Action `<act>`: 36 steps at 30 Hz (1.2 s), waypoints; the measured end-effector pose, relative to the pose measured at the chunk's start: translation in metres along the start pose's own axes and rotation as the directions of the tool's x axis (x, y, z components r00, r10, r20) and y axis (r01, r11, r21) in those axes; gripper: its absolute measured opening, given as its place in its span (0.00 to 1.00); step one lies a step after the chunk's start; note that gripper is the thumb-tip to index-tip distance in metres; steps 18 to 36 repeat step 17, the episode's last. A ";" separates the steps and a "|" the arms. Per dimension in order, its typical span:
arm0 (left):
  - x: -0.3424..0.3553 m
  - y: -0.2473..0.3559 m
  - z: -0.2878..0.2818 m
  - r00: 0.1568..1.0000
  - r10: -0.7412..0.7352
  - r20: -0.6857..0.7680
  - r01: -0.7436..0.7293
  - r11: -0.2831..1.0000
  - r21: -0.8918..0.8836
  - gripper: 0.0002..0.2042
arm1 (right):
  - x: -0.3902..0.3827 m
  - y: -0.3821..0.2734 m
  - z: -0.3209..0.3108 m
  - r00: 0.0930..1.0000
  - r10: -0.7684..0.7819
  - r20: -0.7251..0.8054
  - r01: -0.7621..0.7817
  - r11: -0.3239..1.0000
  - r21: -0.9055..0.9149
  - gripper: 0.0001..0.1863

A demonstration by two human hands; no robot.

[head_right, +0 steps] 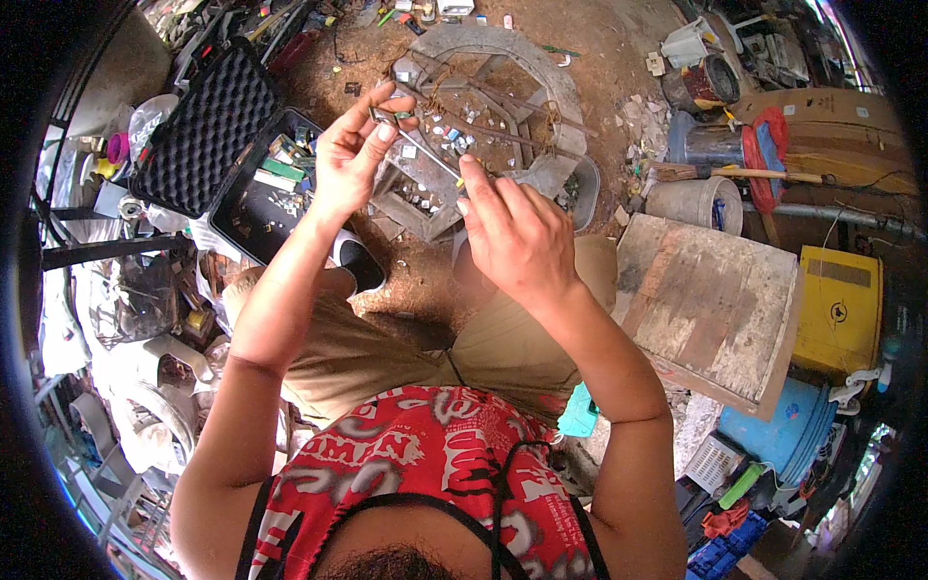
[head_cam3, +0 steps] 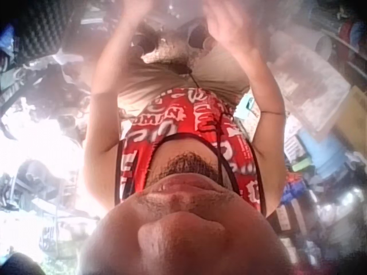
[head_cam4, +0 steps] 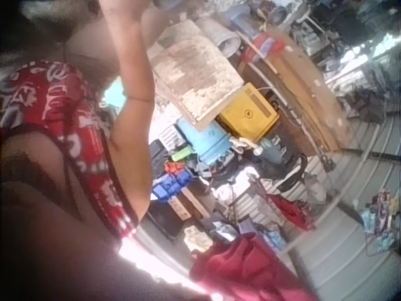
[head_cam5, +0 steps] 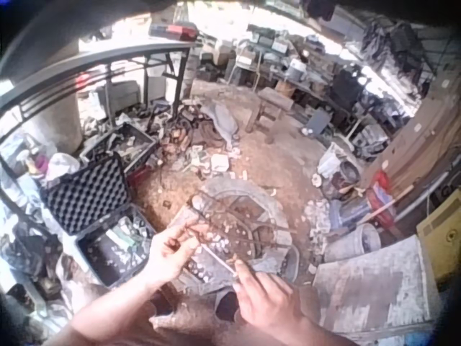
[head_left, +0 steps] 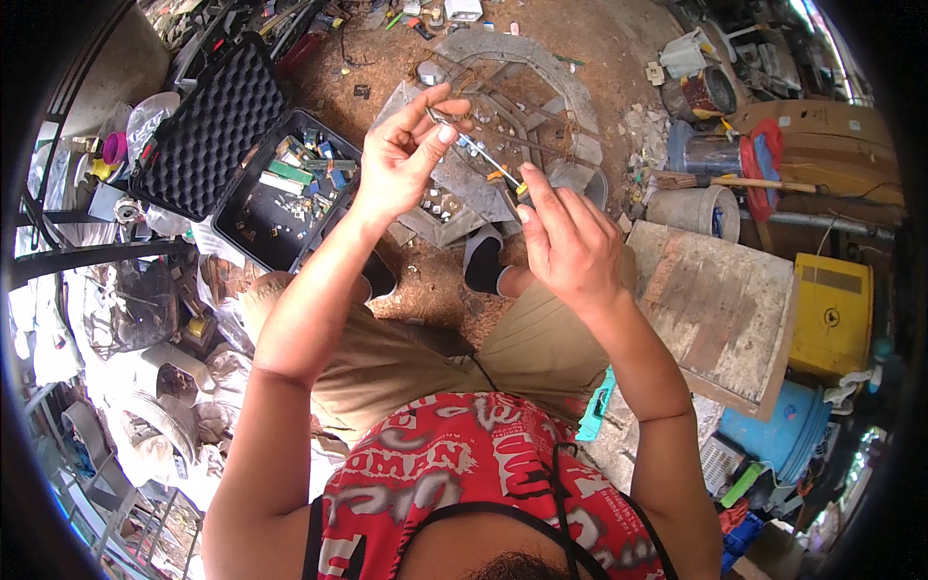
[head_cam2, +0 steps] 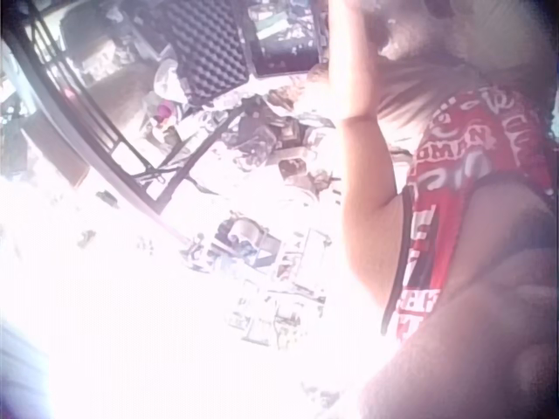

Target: The person uses a screwdriver and pliers to manipulate a small electronic component and a circuit board while sitting in a workshop area.

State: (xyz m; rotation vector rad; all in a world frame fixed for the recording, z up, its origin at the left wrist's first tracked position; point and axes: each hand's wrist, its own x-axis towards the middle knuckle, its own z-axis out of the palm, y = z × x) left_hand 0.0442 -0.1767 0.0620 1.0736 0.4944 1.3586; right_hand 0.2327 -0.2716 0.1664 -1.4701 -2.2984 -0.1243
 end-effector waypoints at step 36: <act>0.007 0.014 -0.008 1.000 -0.005 -0.013 0.005 1.000 0.029 0.32 | 0.029 -0.029 -0.030 0.989 0.065 0.136 -0.071 0.997 0.042 0.20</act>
